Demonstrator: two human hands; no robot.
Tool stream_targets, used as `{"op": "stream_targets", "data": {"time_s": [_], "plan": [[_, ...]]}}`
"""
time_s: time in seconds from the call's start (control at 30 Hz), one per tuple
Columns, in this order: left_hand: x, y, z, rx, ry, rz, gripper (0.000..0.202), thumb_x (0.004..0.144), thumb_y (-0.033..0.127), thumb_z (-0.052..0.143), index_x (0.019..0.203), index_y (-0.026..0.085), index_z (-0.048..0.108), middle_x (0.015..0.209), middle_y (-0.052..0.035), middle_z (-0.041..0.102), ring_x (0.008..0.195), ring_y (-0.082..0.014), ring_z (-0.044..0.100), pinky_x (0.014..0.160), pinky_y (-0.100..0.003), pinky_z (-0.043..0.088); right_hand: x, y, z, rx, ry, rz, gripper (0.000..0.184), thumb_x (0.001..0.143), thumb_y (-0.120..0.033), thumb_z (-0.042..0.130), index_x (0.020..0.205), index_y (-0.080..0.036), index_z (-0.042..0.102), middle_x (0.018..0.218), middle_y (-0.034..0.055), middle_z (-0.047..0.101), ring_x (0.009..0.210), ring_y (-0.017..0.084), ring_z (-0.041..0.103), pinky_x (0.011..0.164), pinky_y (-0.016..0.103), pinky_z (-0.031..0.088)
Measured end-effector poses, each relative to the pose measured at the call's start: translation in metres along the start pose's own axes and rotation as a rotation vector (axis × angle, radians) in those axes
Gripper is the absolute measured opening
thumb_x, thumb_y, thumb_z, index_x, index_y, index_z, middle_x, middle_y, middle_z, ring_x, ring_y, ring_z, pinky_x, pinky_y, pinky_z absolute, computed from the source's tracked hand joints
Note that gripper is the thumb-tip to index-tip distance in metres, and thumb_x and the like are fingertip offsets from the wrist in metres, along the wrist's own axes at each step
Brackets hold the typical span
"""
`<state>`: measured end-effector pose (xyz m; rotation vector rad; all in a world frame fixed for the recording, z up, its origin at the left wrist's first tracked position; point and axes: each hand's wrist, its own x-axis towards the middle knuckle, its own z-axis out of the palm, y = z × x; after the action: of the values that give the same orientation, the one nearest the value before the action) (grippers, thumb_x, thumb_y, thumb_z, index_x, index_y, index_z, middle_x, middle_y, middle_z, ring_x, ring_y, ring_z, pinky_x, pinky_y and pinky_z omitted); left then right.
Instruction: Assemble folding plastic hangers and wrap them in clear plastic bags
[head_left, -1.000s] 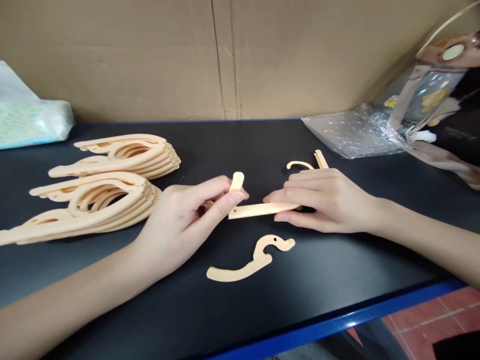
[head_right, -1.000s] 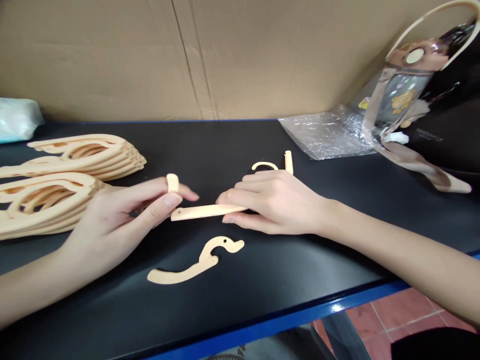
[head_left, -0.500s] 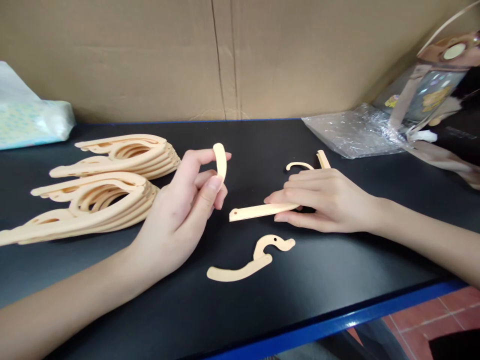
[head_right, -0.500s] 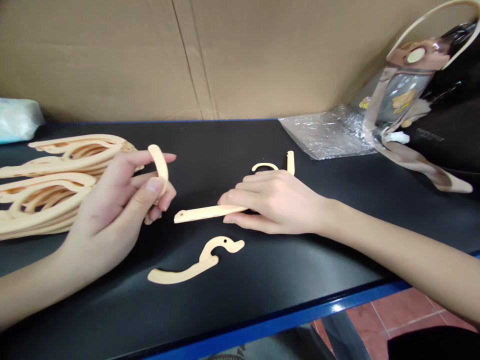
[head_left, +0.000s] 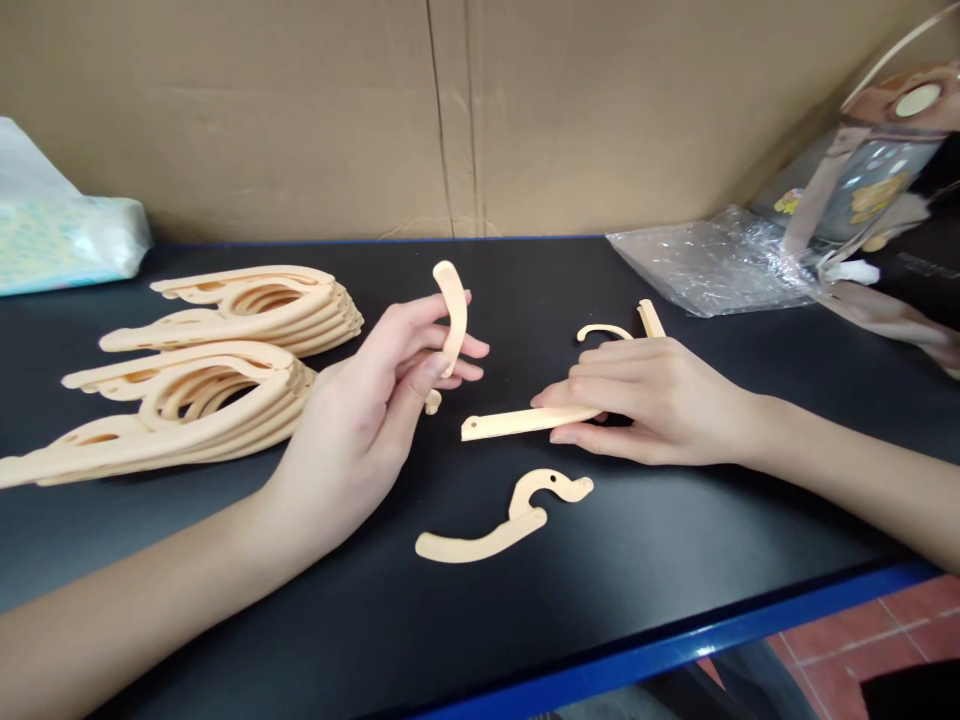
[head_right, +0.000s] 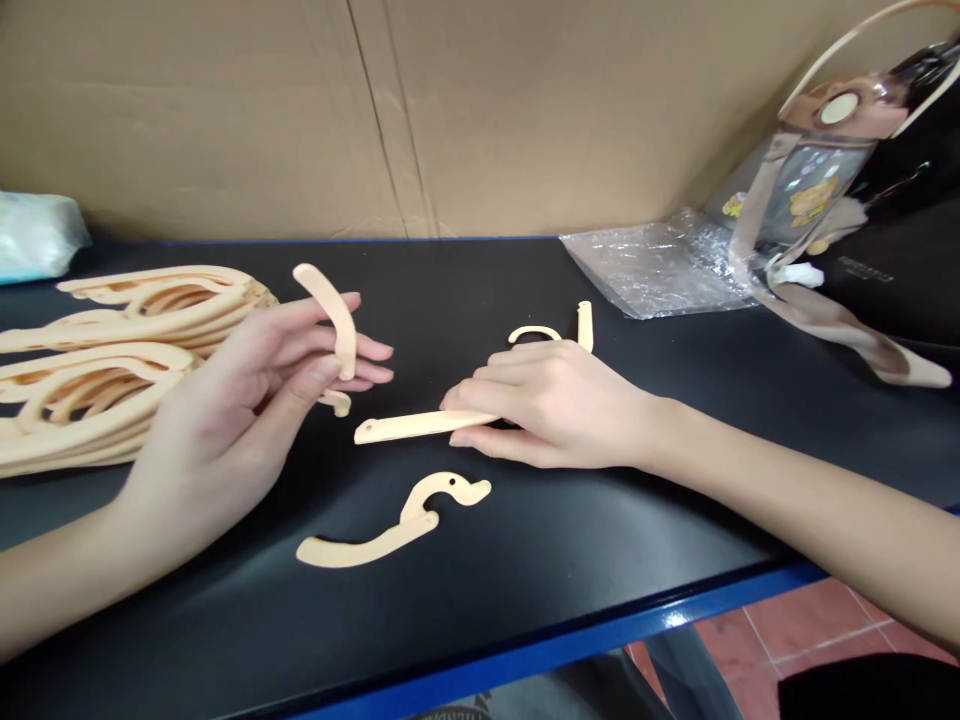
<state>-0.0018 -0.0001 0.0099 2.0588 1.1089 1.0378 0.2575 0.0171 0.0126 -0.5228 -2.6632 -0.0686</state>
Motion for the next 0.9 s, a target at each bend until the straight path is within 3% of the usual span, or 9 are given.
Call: {"op": "stream_targets", "data": {"time_s": [0.17, 0.33, 0.5, 0.63, 0.8, 0.9], "plan": [[-0.002, -0.0008, -0.0022, 0.013, -0.002, -0.037, 0.025, 0.104, 0.032, 0.044, 0.129, 0.029, 0.046, 0.087, 0.0048, 0.067, 0.058, -0.0087, 0.061, 0.062, -0.024, 0.052, 0.0002, -0.0006, -0.0014, -0.009, 0.001, 0.004, 0.022, 0.103, -0.03, 0.052, 0.106, -0.016, 0.067, 0.08, 0.0006, 0.071, 0.067, 0.012, 0.06, 0.064, 0.025, 0.042], [-0.002, 0.0016, -0.0034, 0.015, 0.006, -0.037, 0.026, 0.101, 0.036, 0.05, 0.126, 0.029, 0.045, 0.064, 0.0072, 0.051, 0.054, -0.0121, 0.05, 0.05, -0.025, 0.041, -0.0001, -0.001, -0.002, -0.008, 0.004, 0.004, 0.022, 0.102, -0.029, 0.052, 0.105, -0.015, 0.068, 0.08, 0.001, 0.071, 0.066, 0.012, 0.06, 0.063, 0.026, 0.041], [-0.0021, 0.0075, -0.0032, 0.055, 0.025, 0.0, 0.031, 0.093, 0.028, 0.062, 0.119, 0.027, 0.045, 0.062, 0.0101, 0.049, 0.05, -0.0099, 0.041, 0.049, -0.025, 0.036, -0.0007, -0.0005, -0.0016, -0.002, -0.006, 0.002, 0.023, 0.103, -0.03, 0.051, 0.105, -0.014, 0.068, 0.08, 0.0017, 0.071, 0.067, 0.013, 0.061, 0.063, 0.026, 0.041], [-0.0029, 0.0073, -0.0041, 0.021, 0.002, -0.059, 0.013, 0.102, 0.036, 0.047, 0.112, 0.029, 0.052, 0.064, 0.0078, 0.056, 0.056, -0.0116, 0.051, 0.056, -0.026, 0.043, -0.0004, -0.0003, -0.0016, -0.003, -0.011, 0.006, 0.023, 0.103, -0.031, 0.05, 0.105, -0.015, 0.067, 0.08, 0.0011, 0.071, 0.067, 0.013, 0.061, 0.063, 0.026, 0.041], [-0.004, 0.0059, -0.0038, 0.02, -0.024, -0.045, 0.024, 0.107, 0.038, 0.035, 0.11, 0.03, 0.057, 0.07, 0.0064, 0.067, 0.069, -0.0122, 0.063, 0.069, -0.026, 0.05, -0.0005, -0.0003, -0.0011, 0.001, -0.007, 0.006, 0.022, 0.103, -0.03, 0.051, 0.103, -0.015, 0.068, 0.077, 0.0005, 0.069, 0.066, 0.012, 0.059, 0.062, 0.026, 0.04], [-0.0034, 0.0078, -0.0041, 0.024, -0.02, -0.04, 0.024, 0.105, 0.034, 0.041, 0.104, 0.029, 0.064, 0.076, 0.0058, 0.069, 0.064, -0.0102, 0.063, 0.065, -0.025, 0.05, -0.0008, -0.0006, -0.0008, -0.003, -0.012, 0.006, 0.023, 0.103, -0.031, 0.05, 0.104, -0.015, 0.068, 0.078, 0.0008, 0.07, 0.066, 0.012, 0.059, 0.063, 0.026, 0.04]]}}
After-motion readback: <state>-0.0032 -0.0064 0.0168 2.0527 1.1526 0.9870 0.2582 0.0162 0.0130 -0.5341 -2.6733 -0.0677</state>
